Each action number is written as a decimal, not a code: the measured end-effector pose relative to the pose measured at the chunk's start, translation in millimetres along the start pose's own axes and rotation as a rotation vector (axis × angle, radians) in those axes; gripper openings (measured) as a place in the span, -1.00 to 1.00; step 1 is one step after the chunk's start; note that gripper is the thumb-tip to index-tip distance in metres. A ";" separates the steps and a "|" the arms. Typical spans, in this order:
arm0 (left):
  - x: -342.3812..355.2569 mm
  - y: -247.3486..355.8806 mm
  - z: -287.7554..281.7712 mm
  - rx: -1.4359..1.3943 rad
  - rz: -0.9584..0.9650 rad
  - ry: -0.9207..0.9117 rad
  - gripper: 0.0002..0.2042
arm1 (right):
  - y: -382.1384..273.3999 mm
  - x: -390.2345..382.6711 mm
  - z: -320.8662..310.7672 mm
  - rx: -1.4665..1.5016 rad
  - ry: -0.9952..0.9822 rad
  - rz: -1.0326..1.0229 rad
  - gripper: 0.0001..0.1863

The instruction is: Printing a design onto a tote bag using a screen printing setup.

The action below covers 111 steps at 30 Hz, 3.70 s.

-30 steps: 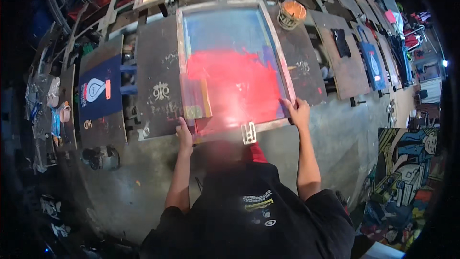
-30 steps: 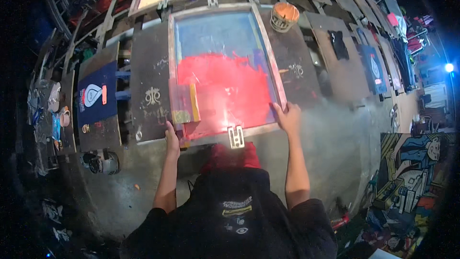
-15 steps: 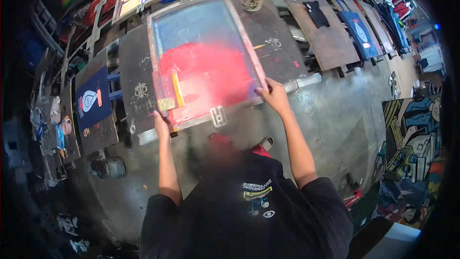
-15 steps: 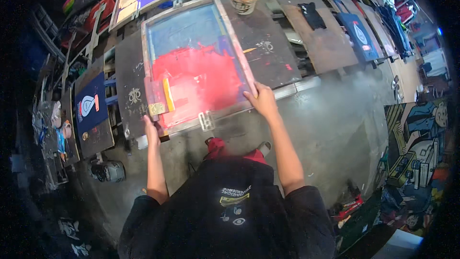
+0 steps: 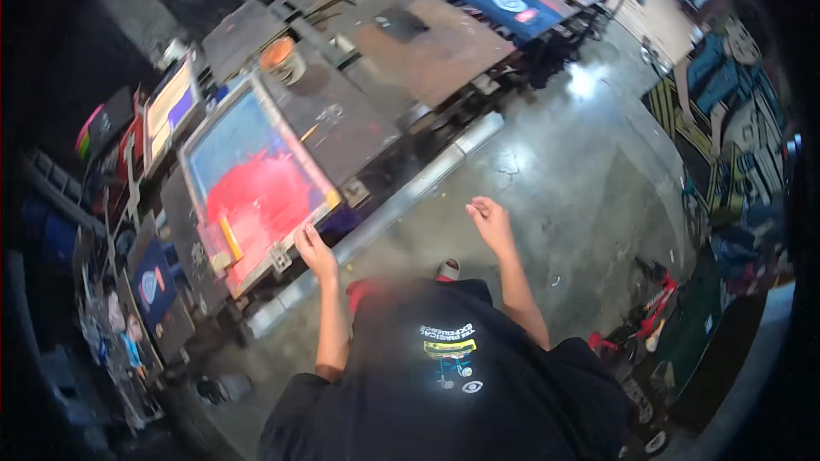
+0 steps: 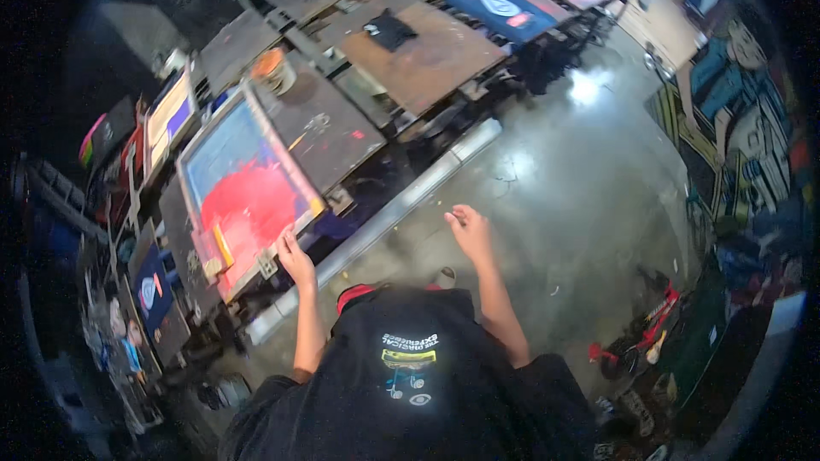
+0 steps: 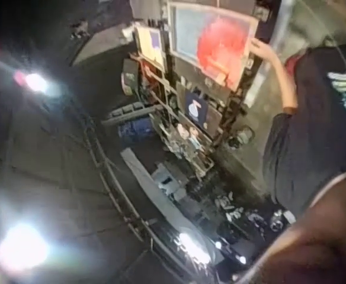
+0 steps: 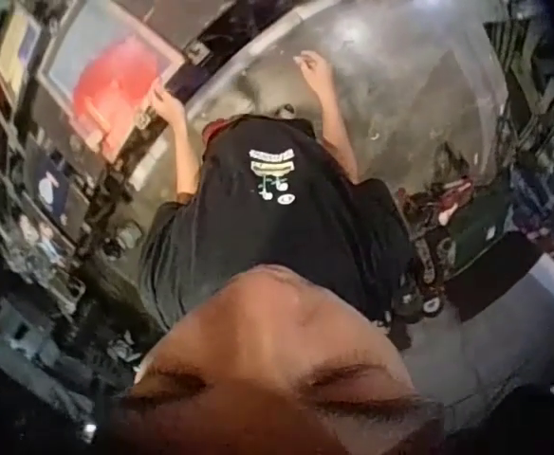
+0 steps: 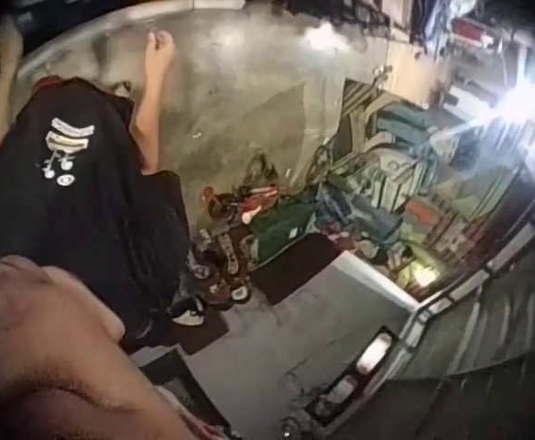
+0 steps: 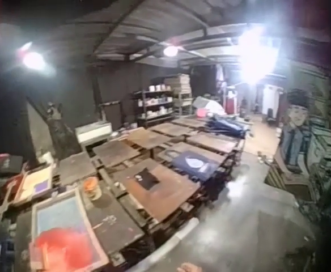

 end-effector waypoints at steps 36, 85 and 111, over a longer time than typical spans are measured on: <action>-25.9 220.8 589.1 -0.446 -0.003 -1.328 -0.83 | 79.5 253.2 -198.9 -0.112 0.258 0.220 -0.60; 18.5 115.9 940.2 -0.376 -1.028 -0.459 -0.57 | 170.9 809.3 -409.7 -0.111 0.007 -0.172 -0.72; 31.7 276.0 1004.0 -1.107 -0.948 -0.304 -0.65 | 241.1 915.7 -331.1 -0.115 -0.548 -0.165 -0.83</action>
Point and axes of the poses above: each hand's wrist, its own x-axis towards the middle knuckle, its own z-axis out of the palm, y = z × x, the point moved 10 cm from there along x, towards the middle knuckle, and after that the axes turned 3 degrees about -z, right-handed, at the moved point
